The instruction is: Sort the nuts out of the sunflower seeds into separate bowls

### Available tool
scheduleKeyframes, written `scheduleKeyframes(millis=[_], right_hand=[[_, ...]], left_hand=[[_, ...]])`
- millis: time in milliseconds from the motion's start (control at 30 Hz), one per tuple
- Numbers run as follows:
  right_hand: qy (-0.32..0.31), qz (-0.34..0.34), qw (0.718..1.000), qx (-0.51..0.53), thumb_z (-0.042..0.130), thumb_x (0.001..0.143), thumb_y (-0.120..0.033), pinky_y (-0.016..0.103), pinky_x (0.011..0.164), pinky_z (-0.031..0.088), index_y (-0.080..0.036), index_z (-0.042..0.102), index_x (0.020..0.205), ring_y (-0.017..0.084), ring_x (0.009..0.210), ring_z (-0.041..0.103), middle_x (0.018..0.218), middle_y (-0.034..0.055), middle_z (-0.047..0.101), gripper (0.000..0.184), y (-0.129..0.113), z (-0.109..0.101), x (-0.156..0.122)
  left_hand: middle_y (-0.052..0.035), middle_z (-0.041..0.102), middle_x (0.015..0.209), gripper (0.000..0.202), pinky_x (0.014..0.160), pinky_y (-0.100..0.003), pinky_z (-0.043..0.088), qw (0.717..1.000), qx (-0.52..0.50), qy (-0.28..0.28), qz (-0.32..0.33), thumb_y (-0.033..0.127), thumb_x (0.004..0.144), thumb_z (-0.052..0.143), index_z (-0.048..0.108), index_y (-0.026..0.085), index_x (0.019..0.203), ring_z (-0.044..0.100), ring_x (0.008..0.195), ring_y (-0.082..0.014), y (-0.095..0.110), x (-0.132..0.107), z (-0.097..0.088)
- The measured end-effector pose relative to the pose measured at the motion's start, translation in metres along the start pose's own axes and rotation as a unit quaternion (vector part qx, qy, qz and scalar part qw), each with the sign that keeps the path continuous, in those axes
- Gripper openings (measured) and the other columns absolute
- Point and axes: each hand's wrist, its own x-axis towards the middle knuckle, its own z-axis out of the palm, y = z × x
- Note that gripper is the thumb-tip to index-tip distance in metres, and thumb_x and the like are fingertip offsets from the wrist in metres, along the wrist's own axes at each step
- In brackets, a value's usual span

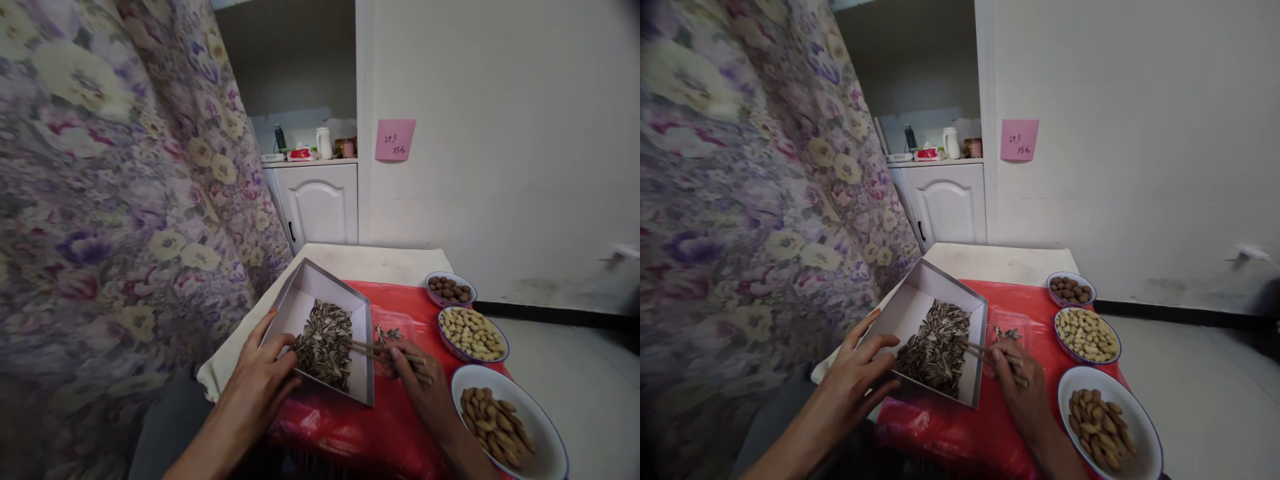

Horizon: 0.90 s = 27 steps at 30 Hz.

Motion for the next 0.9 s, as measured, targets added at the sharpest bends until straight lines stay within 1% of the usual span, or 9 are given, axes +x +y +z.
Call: scheduleKeyframes(millis=[133,233,333,400,533,600,667,767,900], right_hand=[[0.016,0.021,1.000,0.002,0.048,0.097,-0.041,0.027,0.061,0.053,-0.021,0.067,0.086,0.019,0.064,0.066,0.071,0.0025,0.069,0.030,-0.005,-0.006,0.000],[0.033,0.031,0.999,0.002,0.048,0.096,-0.043,0.028,0.062,0.054,-0.021,0.068,0.091,0.020,0.065,0.067,0.071,0.0023,0.070,0.030,-0.009,-0.017,0.000],[0.060,0.044,0.997,-0.026,0.051,0.095,-0.045,0.029,0.065,0.054,-0.022,0.069,0.097,0.022,0.071,0.068,0.071,0.0024,0.071,0.029,-0.012,-0.036,-0.002],[0.093,0.057,0.993,-0.040,0.053,0.093,-0.046,0.029,0.067,0.054,-0.022,0.069,0.098,0.023,0.075,0.070,0.074,0.0033,0.073,0.029,-0.015,-0.051,-0.005],[0.167,0.086,0.981,-0.050,0.061,0.087,-0.049,0.029,0.069,0.055,-0.021,0.071,0.092,0.024,0.073,0.071,0.071,0.0037,0.073,0.030,-0.022,-0.076,-0.011],[0.184,0.100,0.977,-0.047,0.062,0.085,-0.051,0.029,0.068,0.056,-0.020,0.071,0.089,0.025,0.073,0.071,0.067,0.0040,0.072,0.032,-0.024,-0.083,-0.013],[0.183,0.102,0.977,-0.041,0.062,0.085,-0.051,0.029,0.069,0.055,-0.020,0.071,0.090,0.025,0.076,0.071,0.066,0.0040,0.072,0.033,-0.024,-0.085,-0.014],[0.160,0.088,0.982,-0.039,0.059,0.088,-0.049,0.030,0.073,0.053,-0.020,0.069,0.093,0.024,0.076,0.070,0.066,0.0030,0.071,0.031,-0.023,-0.080,-0.015],[0.079,0.059,0.994,-0.040,0.052,0.093,-0.048,0.028,0.066,0.049,-0.021,0.066,0.092,0.021,0.068,0.066,0.064,0.0006,0.068,0.030,-0.024,-0.061,-0.011]], left_hand=[[-0.0064,0.060,0.110,0.009,0.106,-0.061,0.039,1.000,0.001,0.005,0.008,0.014,0.080,0.064,0.058,0.020,0.077,0.024,0.140,-0.0383,0.000,0.000,0.000],[-0.0064,0.060,0.111,0.009,0.105,-0.060,0.040,1.000,0.004,0.001,0.008,0.014,0.081,0.063,0.059,0.021,0.078,0.024,0.139,-0.0382,-0.001,0.001,0.000],[-0.0067,0.060,0.112,0.007,0.103,-0.059,0.043,1.000,0.009,-0.001,0.017,0.015,0.081,0.063,0.059,0.021,0.079,0.022,0.141,-0.0383,-0.003,0.001,0.001],[-0.0067,0.060,0.112,0.007,0.103,-0.059,0.043,1.000,0.011,-0.003,0.019,0.016,0.081,0.063,0.059,0.021,0.079,0.023,0.140,-0.0378,-0.003,0.001,0.001],[-0.0073,0.060,0.109,0.009,0.106,-0.061,0.039,1.000,0.005,0.005,0.007,0.015,0.082,0.062,0.058,0.020,0.077,0.027,0.138,-0.0372,0.001,0.001,0.000],[-0.0076,0.060,0.108,0.010,0.106,-0.062,0.038,1.000,0.002,0.012,0.003,0.014,0.082,0.062,0.056,0.020,0.075,0.027,0.138,-0.0379,0.003,0.002,0.000],[-0.0075,0.059,0.108,0.011,0.106,-0.062,0.038,1.000,0.000,0.015,0.003,0.013,0.082,0.061,0.056,0.019,0.075,0.026,0.138,-0.0382,0.004,0.002,-0.001],[-0.0071,0.059,0.108,0.011,0.106,-0.062,0.037,1.000,-0.001,0.014,0.006,0.012,0.082,0.060,0.056,0.019,0.076,0.027,0.137,-0.0381,0.004,0.003,-0.001],[-0.0068,0.058,0.109,0.009,0.104,-0.062,0.039,1.000,0.003,0.004,0.018,0.014,0.082,0.061,0.057,0.020,0.078,0.026,0.137,-0.0386,0.001,0.002,0.000]])
